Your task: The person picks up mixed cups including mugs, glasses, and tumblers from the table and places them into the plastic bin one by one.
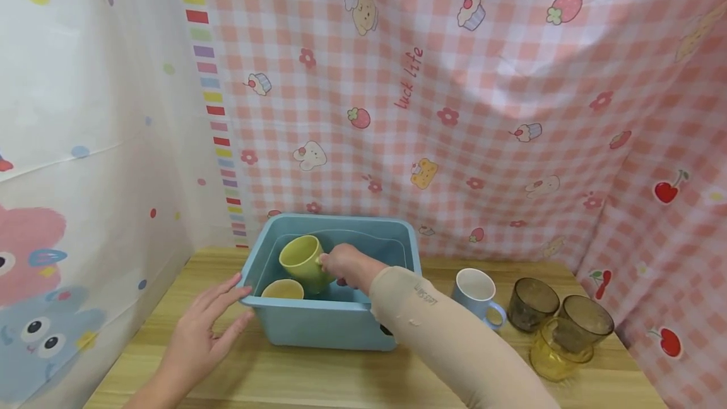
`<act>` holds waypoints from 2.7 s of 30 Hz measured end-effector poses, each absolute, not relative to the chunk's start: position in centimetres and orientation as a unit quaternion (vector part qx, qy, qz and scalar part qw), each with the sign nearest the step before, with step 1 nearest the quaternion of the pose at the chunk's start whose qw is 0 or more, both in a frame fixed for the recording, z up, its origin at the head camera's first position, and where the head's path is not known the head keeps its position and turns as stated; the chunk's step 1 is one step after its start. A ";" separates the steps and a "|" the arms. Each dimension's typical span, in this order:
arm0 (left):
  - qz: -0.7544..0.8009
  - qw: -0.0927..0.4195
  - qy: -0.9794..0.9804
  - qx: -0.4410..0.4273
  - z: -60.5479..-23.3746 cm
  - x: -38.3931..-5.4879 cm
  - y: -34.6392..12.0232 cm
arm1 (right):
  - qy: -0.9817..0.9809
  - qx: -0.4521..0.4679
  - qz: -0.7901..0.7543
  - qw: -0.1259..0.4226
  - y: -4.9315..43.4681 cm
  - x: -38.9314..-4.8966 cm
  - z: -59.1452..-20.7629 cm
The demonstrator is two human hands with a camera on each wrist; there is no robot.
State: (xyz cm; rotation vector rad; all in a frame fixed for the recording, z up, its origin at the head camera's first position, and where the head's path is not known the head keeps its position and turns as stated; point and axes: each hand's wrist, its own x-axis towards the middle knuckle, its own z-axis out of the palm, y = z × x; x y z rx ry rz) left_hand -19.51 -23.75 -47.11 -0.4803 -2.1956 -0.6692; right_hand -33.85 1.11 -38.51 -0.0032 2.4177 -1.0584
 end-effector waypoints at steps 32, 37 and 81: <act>-0.274 0.397 -0.856 -0.185 -47.4 -19.4 -23.5 | 0.857 -0.030 -0.434 0.274 1.0 -33.8 -40.2; -0.272 0.389 -0.863 -0.176 -47.4 -19.3 -23.4 | 0.857 -0.040 -0.416 0.301 1.2 -33.5 -40.0; -0.329 0.391 -0.849 -0.138 -45.7 -20.3 -21.9 | 0.985 -0.072 -0.153 0.026 34.5 -30.0 -33.9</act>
